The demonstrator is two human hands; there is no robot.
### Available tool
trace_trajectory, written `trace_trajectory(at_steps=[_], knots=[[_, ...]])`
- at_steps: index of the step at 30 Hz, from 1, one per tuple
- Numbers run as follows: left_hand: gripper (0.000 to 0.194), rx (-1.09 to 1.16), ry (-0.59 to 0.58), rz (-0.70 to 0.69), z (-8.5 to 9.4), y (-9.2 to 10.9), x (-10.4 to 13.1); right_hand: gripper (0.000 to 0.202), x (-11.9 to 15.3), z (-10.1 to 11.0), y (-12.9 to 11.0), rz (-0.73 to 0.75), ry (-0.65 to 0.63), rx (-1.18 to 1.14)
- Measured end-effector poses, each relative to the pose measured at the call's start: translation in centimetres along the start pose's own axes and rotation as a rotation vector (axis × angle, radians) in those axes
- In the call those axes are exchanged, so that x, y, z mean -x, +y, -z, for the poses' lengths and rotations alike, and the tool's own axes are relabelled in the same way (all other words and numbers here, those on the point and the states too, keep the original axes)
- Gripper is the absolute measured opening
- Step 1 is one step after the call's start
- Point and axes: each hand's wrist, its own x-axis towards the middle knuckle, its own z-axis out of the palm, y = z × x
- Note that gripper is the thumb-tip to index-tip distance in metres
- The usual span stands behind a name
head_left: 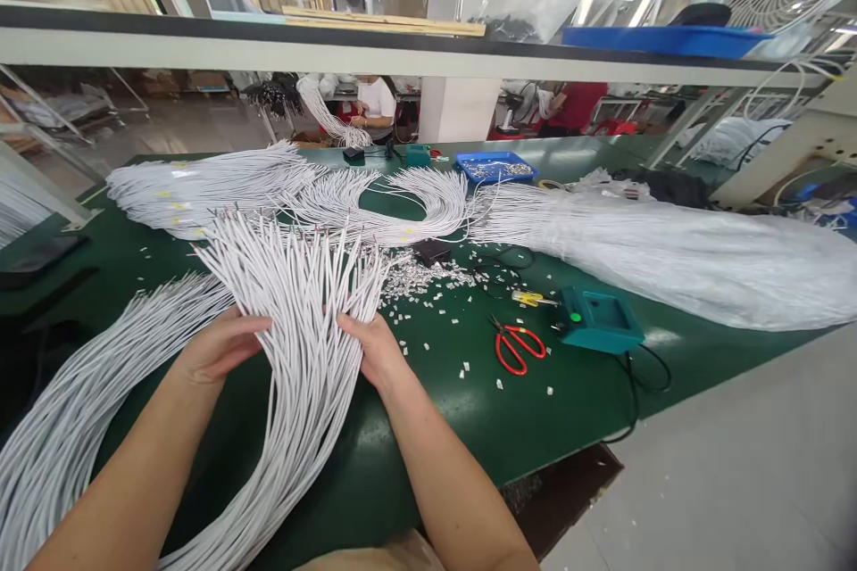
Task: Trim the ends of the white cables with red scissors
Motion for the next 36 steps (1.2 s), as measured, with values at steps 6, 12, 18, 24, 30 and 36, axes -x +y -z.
trace_trajectory(at_steps=[6,12,18,24,30,36], knots=[[0.057,0.025,-0.012,0.001,0.2,-0.2,-0.2,0.049,-0.1,0.0,0.0,0.005,0.000,-0.007],[0.057,0.024,-0.027,-0.002,0.6,-0.6,-0.6,0.054,-0.1,0.2,0.0,0.004,0.005,0.010],[0.053,0.005,-0.056,-0.022,-0.2,-0.1,-0.3,0.050,-0.3,0.4,0.0,0.010,-0.003,0.027],[0.051,-0.009,-0.129,-0.031,-0.6,0.3,-0.1,0.046,-0.4,0.5,0.0,0.025,-0.001,0.042],[0.046,-0.017,-0.249,-0.078,-1.6,1.2,0.0,0.044,-0.6,0.7,0.1,0.040,0.031,0.044],[0.052,-0.236,-0.349,-0.179,-2.7,2.2,2.6,0.048,-1.2,1.4,0.4,-0.058,0.041,0.068]])
